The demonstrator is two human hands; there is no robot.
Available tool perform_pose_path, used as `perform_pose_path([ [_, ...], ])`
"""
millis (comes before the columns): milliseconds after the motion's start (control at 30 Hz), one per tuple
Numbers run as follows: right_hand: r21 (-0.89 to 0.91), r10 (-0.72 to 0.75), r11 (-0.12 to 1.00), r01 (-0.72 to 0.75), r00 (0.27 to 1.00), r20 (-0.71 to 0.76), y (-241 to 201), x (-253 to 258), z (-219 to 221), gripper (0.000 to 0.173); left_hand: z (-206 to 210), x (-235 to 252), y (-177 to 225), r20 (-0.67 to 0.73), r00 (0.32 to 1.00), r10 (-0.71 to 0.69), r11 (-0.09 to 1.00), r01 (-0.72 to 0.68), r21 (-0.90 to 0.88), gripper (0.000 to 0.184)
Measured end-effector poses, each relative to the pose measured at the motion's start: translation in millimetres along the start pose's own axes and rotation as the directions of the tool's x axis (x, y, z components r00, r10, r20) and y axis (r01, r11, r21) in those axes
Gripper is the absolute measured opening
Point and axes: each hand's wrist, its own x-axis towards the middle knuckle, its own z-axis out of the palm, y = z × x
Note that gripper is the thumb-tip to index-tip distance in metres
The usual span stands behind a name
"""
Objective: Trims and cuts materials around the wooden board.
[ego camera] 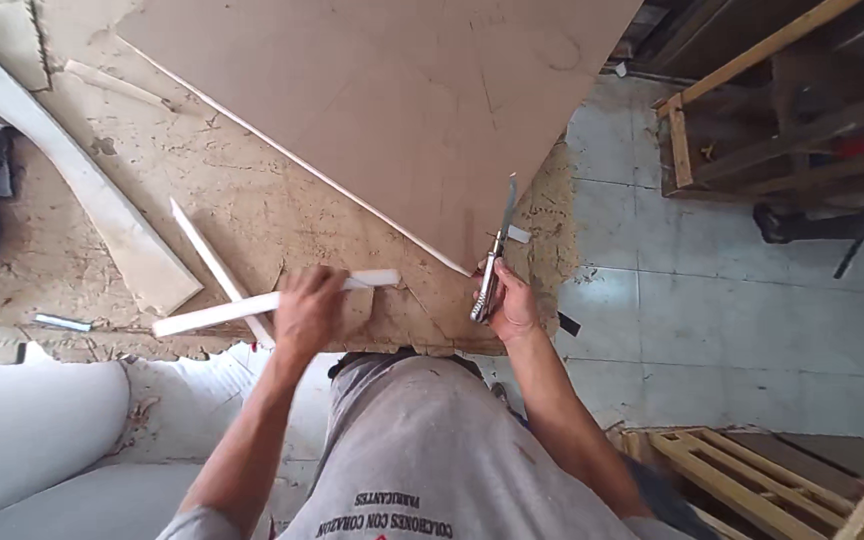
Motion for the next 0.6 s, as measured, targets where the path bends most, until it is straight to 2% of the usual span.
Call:
perform_pose_path([
  [100,-0.207,-0.01,0.978,0.023,0.998,0.062,-2,3,-23,0.031,-60,2,-31,-0.272,0.962,-0.012,1.0,0.013,-0.001,0.029],
  [167,-0.299,-0.048,0.952,0.067,0.996,0.071,-11,-3,-45,0.035,-87,14,-41,-0.42,0.905,0.069,0.997,-0.053,0.049,0.026],
  [267,-0.325,-0.124,0.939,0.116,0.992,-0.002,-25,-14,-75,0.034,-109,39,-33,-0.501,0.838,0.215,0.976,-0.176,0.125,0.023],
  [367,-0.298,-0.18,0.944,0.143,0.978,-0.102,-26,-17,-98,0.032,-113,65,-15,-0.373,0.871,0.319,0.947,-0.282,0.152,0.022],
  [400,-0.268,-0.193,0.951,0.153,0.972,-0.131,-24,-18,-102,0.032,-107,72,-6,-0.309,0.886,0.345,0.938,-0.313,0.15,0.023],
  [467,-0.209,-0.211,0.963,0.172,0.961,-0.177,-17,-21,-106,0.032,-78,89,18,-0.223,0.871,0.438,0.899,-0.419,0.129,0.029],
  [533,-0.17,-0.222,0.967,0.189,0.954,-0.201,-7,-28,-109,0.033,-35,107,66,-0.126,0.834,0.537,0.843,-0.533,0.072,0.031],
  [600,-0.142,-0.219,0.971,0.191,0.951,-0.219,3,-38,-110,0.034,12,132,130,0.134,0.819,0.558,0.826,-0.563,0.004,0.026],
])
